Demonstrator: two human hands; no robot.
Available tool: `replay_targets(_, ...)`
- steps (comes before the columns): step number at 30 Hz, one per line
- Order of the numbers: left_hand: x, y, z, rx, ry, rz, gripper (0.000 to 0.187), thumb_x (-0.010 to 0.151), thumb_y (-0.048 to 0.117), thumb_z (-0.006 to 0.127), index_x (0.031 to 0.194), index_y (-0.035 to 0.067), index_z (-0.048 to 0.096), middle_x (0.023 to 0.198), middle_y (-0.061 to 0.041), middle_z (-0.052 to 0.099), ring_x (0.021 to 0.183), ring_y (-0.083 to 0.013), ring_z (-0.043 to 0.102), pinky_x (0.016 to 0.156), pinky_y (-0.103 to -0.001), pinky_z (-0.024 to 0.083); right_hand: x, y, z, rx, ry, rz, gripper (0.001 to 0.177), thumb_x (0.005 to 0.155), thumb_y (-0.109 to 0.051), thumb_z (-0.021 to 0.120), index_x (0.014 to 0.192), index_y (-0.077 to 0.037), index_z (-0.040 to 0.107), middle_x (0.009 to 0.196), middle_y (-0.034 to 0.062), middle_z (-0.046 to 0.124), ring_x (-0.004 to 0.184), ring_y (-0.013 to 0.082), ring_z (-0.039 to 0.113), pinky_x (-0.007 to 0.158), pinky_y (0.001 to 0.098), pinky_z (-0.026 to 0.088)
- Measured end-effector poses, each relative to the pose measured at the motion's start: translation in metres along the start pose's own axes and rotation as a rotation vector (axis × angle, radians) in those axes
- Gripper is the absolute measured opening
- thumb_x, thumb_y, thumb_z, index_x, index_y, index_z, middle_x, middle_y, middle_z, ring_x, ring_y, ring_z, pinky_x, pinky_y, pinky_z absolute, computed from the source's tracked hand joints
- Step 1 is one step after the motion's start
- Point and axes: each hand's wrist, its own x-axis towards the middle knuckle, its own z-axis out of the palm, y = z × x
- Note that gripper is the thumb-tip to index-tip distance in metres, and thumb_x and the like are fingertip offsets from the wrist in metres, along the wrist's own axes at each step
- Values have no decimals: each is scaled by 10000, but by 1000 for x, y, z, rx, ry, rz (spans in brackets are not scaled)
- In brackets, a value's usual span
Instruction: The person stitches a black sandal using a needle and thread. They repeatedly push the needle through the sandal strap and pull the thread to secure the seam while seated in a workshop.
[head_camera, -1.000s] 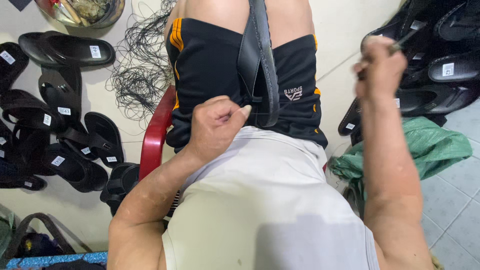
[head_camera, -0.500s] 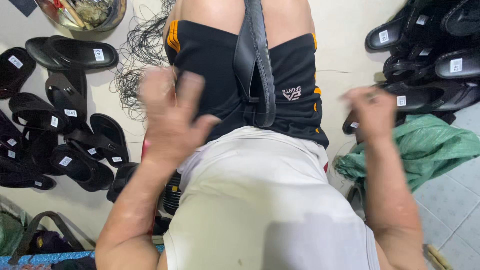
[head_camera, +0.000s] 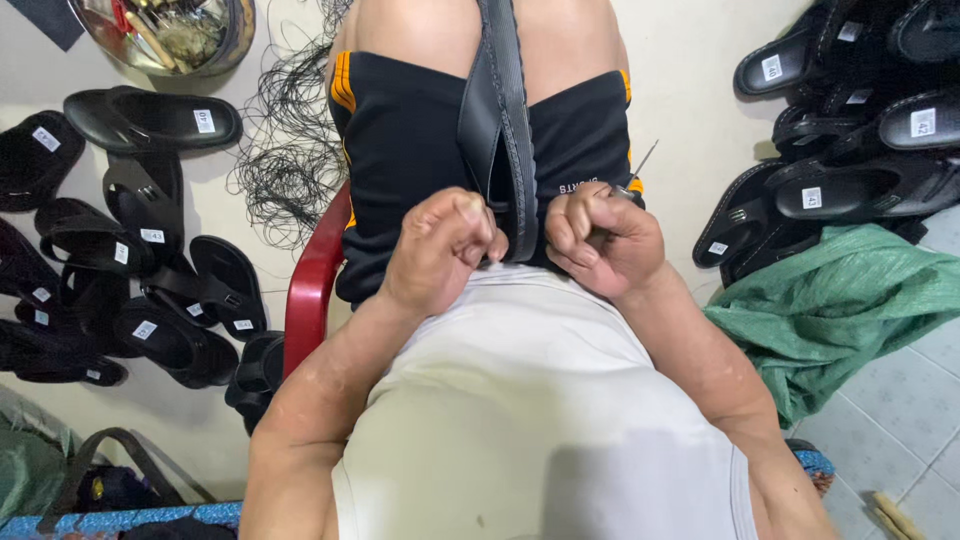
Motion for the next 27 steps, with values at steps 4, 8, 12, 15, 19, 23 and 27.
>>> replay_targets(4, -5, 2, -5, 324, -3, 2, 278, 949, 70, 600, 688, -25, 587, 535, -132, 488, 462, -168, 480, 475, -311, 459, -4, 4, 1, 0, 103, -9, 155, 881, -55, 505, 731, -39, 541, 579, 132, 490, 344, 95, 395, 406, 250, 436)
replay_targets(8, 3, 8, -1, 589, -9, 20, 303, 968, 105, 605, 678, 19, 625, 461, -83, 519, 454, -113, 473, 480, -253, 423, 2, -5, 27, -567, 148, -199, 308, 908, -16, 599, 623, -39, 485, 647, 186, 545, 392, 165, 489, 424, 291, 446)
replay_targets(12, -3, 9, 5, 602, 3, -85, 272, 966, 112, 599, 723, 4, 657, 408, -84, 459, 436, -115, 507, 466, -204, 427, 2, 3, 52, -1362, 227, -437, 242, 894, 31, 749, 670, 24, 654, 869, 217, 718, 1036, 378, 721, 924, 454, 539)
replay_targets(15, -12, 4, 4, 580, 23, -154, 254, 952, 118, 604, 731, 17, 676, 436, -90, 500, 469, -77, 470, 470, -211, 395, -4, 12, 51, -1399, 189, -441, 198, 902, 29, 750, 722, 58, 673, 736, 208, 700, 888, 426, 733, 982, 565, 525)
replay_targets(19, -24, 0, 6, 619, -26, -154, 274, 951, 119, 599, 691, 56, 661, 485, -79, 548, 517, -103, 462, 515, -235, 396, -23, 22, 52, -1470, 254, -514, 182, 843, 52, 786, 694, 59, 683, 726, 228, 695, 847, 411, 747, 823, 496, 591)
replay_targets(23, -31, 3, 7, 683, -83, -127, 275, 922, 118, 635, 653, 72, 669, 488, -72, 578, 523, -116, 478, 534, -241, 418, -34, 26, 58, -1480, 244, -514, 179, 869, 74, 744, 701, 64, 680, 715, 229, 685, 877, 435, 740, 826, 515, 588)
replay_targets(27, -41, 2, 6, 742, -55, -67, 269, 938, 140, 646, 685, 65, 701, 530, -95, 619, 560, -140, 532, 580, -262, 467, -37, 31, 57, -1473, 245, -519, 177, 872, 77, 745, 707, 45, 690, 736, 200, 697, 981, 424, 734, 849, 504, 584)
